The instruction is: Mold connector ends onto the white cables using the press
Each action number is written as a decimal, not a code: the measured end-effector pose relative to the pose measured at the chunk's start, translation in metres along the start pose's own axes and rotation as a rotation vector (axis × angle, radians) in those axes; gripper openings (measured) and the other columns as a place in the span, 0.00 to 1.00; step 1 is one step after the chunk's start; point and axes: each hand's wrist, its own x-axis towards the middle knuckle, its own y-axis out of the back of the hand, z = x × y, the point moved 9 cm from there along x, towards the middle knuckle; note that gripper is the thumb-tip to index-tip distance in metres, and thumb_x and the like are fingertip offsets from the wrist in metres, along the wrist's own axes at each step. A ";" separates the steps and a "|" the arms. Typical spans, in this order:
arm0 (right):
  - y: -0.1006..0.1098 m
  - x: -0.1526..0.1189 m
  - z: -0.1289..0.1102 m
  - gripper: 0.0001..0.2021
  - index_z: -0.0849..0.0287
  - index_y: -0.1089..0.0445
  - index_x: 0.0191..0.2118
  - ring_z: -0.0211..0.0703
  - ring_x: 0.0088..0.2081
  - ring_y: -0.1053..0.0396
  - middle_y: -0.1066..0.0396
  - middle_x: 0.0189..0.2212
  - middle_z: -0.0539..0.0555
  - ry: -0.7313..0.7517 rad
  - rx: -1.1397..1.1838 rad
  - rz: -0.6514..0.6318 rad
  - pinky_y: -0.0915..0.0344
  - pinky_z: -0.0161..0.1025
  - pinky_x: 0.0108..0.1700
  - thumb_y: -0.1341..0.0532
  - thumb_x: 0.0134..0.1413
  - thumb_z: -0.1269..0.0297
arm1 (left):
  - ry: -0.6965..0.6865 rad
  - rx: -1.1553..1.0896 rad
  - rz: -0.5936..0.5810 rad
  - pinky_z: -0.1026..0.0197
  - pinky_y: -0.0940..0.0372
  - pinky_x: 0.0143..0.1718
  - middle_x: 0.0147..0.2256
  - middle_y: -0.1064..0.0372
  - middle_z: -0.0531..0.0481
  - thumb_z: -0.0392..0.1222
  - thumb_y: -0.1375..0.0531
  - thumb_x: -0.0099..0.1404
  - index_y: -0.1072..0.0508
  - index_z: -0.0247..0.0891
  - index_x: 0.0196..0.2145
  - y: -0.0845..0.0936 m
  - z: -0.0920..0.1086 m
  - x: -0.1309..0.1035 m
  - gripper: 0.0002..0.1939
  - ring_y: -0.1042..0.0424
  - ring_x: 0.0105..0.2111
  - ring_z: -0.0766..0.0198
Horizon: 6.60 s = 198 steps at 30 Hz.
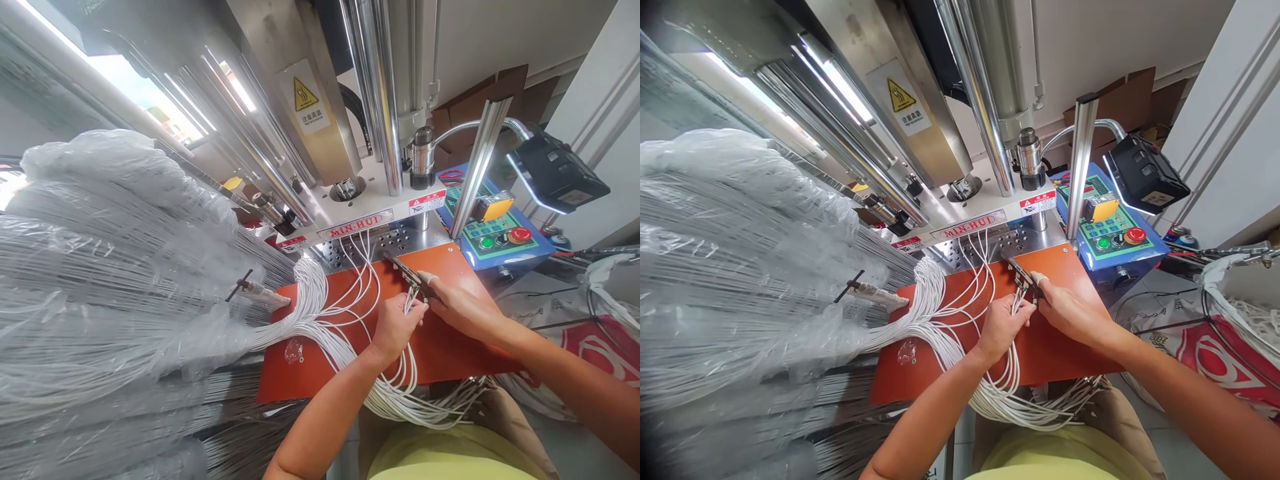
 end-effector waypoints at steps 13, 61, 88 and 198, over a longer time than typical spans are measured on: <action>0.003 -0.004 -0.013 0.23 0.52 0.46 0.57 0.51 0.41 0.27 0.27 0.44 0.56 -0.033 0.050 -0.129 0.32 0.43 0.42 0.43 0.58 0.54 | 0.053 -0.290 -0.113 0.68 0.49 0.19 0.21 0.32 0.56 0.55 0.47 0.67 0.35 0.38 0.42 -0.012 -0.028 0.010 0.17 0.43 0.15 0.72; 0.003 -0.004 -0.016 0.20 0.54 0.48 0.57 0.51 0.47 0.29 0.30 0.48 0.58 0.026 -0.022 -0.038 0.33 0.44 0.47 0.47 0.61 0.57 | 0.286 -0.496 0.023 0.69 0.53 0.18 0.26 0.35 0.53 0.50 0.36 0.55 0.23 0.36 0.40 0.010 -0.027 0.005 0.18 0.47 0.19 0.75; 0.005 -0.004 -0.017 0.11 0.53 0.44 0.44 0.48 0.41 0.29 0.29 0.42 0.54 -0.036 0.015 -0.088 0.34 0.42 0.42 0.46 0.62 0.54 | 0.473 -0.288 -0.371 0.66 0.65 0.19 0.19 0.43 0.58 0.43 0.36 0.52 0.24 0.32 0.30 -0.009 -0.038 0.034 0.11 0.54 0.17 0.76; 0.001 -0.003 0.004 0.19 0.50 0.37 0.53 0.51 0.38 0.28 0.25 0.38 0.53 -0.091 0.216 0.074 0.34 0.42 0.40 0.42 0.58 0.51 | -0.484 0.354 0.034 0.58 0.32 0.46 0.36 0.24 0.47 0.33 0.40 0.63 0.23 0.40 0.36 0.033 0.004 0.042 0.07 0.25 0.39 0.61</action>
